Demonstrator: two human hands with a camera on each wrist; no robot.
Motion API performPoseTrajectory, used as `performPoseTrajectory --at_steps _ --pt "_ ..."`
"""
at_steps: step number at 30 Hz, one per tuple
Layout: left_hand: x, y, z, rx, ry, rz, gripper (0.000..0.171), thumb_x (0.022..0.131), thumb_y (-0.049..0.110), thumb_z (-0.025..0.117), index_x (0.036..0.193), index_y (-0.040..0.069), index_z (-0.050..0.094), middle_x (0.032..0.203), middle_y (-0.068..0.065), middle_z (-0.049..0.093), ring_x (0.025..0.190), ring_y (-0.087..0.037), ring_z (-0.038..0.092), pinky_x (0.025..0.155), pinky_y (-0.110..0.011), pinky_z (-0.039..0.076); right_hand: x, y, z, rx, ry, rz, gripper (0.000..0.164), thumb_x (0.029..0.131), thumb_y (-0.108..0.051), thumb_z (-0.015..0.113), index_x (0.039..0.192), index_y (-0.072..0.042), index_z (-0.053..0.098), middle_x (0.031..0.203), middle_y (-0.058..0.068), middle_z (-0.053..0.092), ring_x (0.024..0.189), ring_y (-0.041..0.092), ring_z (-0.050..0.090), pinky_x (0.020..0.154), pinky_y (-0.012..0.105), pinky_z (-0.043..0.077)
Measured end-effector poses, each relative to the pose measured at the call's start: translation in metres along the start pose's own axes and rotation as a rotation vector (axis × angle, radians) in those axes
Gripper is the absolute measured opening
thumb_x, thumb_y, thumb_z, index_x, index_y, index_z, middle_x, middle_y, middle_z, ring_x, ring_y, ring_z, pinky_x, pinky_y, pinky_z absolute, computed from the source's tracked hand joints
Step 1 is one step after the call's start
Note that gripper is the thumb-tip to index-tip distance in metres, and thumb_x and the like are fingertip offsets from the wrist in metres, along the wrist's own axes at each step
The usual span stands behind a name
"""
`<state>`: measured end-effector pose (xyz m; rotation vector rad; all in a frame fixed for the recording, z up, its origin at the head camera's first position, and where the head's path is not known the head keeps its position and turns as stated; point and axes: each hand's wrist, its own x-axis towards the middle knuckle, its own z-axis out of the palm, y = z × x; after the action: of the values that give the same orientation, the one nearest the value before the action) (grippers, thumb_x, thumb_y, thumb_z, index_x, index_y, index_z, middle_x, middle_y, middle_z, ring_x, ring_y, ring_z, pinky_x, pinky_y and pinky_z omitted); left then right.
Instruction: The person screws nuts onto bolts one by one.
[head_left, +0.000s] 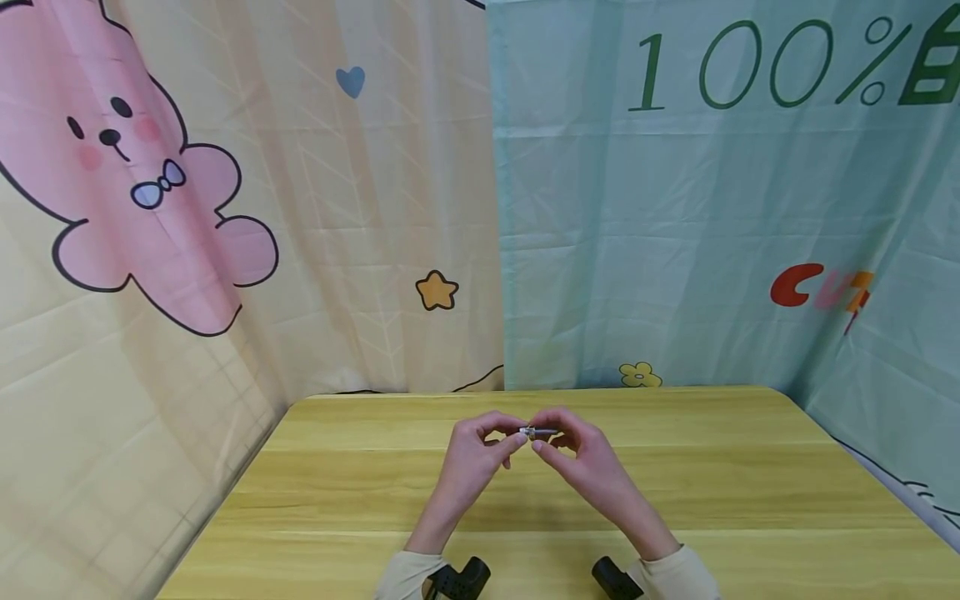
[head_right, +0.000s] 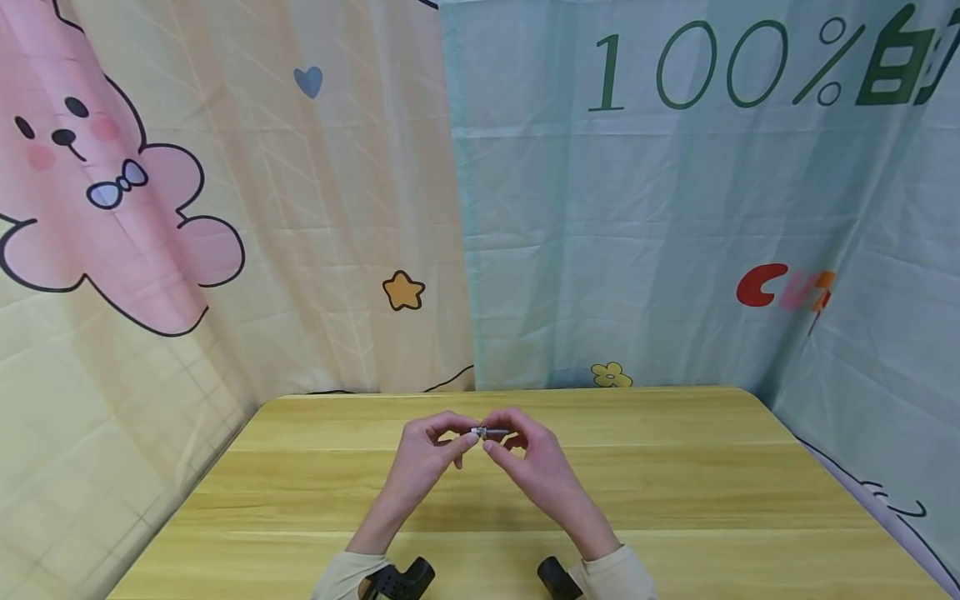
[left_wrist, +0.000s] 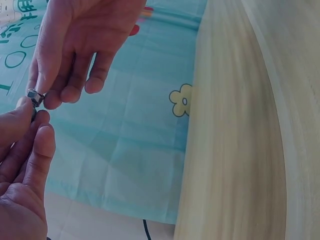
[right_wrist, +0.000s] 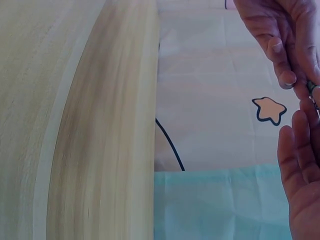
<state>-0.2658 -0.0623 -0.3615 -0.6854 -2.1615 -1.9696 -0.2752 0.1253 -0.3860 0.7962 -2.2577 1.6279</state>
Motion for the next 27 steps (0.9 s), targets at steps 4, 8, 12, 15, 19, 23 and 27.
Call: performPoseTrajectory --at_steps 4,8,12,15,19,23,27 --pt "-0.0001 -0.0004 0.0000 -0.005 -0.011 0.006 0.010 0.090 0.001 0.070 0.099 -0.002 0.074 0.091 -0.008 0.068 0.077 -0.025 0.060 0.057 -0.027 0.053 -0.0007 0.0003 0.0001 -0.010 0.011 0.035 0.016 0.095 -0.021 0.068 0.109 -0.017 0.065 0.105 -0.002 0.065 0.098 0.018 0.063 0.086 0.038 0.052" --pt "-0.0006 0.0006 -0.0001 -0.002 -0.013 0.007 0.010 0.089 0.001 0.070 0.099 -0.002 0.074 0.091 -0.008 0.068 0.079 -0.022 0.059 0.056 -0.026 0.052 -0.0006 0.0014 0.0002 -0.039 0.023 0.060 0.015 0.095 -0.027 0.068 0.106 -0.018 0.067 0.103 -0.003 0.066 0.097 0.019 0.063 0.084 0.039 0.052" --pt "-0.0008 0.0025 0.0001 -0.001 -0.024 0.011 0.010 0.090 0.002 0.070 0.099 -0.001 0.074 0.092 -0.009 0.069 0.080 -0.018 0.060 0.057 -0.026 0.052 -0.0009 0.0022 0.0008 -0.059 0.029 0.078 0.016 0.097 -0.031 0.064 0.102 -0.018 0.069 0.098 -0.003 0.067 0.093 0.022 0.064 0.080 0.036 0.053" --pt "-0.0009 0.0036 0.0002 -0.005 -0.030 0.012 0.010 0.090 0.001 0.070 0.099 -0.001 0.074 0.092 -0.010 0.069 0.080 -0.019 0.061 0.057 -0.025 0.052 -0.0014 0.0016 0.0013 -0.067 0.031 0.096 0.021 0.100 -0.034 0.059 0.098 -0.016 0.070 0.092 -0.003 0.069 0.087 0.020 0.065 0.077 0.033 0.053" --pt "-0.0009 0.0043 0.0003 -0.001 -0.029 0.015 0.010 0.090 0.001 0.070 0.099 -0.002 0.073 0.092 -0.010 0.069 0.076 -0.018 0.061 0.057 -0.027 0.052 -0.0012 0.0010 0.0013 -0.065 0.061 0.109 0.026 0.102 -0.033 0.054 0.097 -0.014 0.071 0.088 -0.002 0.068 0.084 0.016 0.063 0.077 0.036 0.053" --pt "-0.0009 0.0042 0.0002 0.001 -0.018 0.020 0.011 0.089 0.000 0.070 0.099 -0.003 0.073 0.091 -0.010 0.069 0.076 -0.022 0.060 0.057 -0.029 0.053 -0.0005 -0.0002 0.0003 -0.067 0.091 0.083 0.019 0.100 -0.031 0.060 0.107 -0.016 0.069 0.101 -0.004 0.067 0.094 0.014 0.062 0.083 0.036 0.052" --pt "-0.0012 0.0038 -0.0002 0.001 -0.008 0.016 0.011 0.089 0.000 0.070 0.099 -0.003 0.074 0.092 -0.010 0.069 0.078 -0.026 0.060 0.057 -0.028 0.053 -0.0001 -0.0052 0.0006 -0.050 0.062 0.022 0.020 0.094 -0.018 0.069 0.113 -0.012 0.065 0.109 0.000 0.065 0.101 0.018 0.060 0.085 0.037 0.051"
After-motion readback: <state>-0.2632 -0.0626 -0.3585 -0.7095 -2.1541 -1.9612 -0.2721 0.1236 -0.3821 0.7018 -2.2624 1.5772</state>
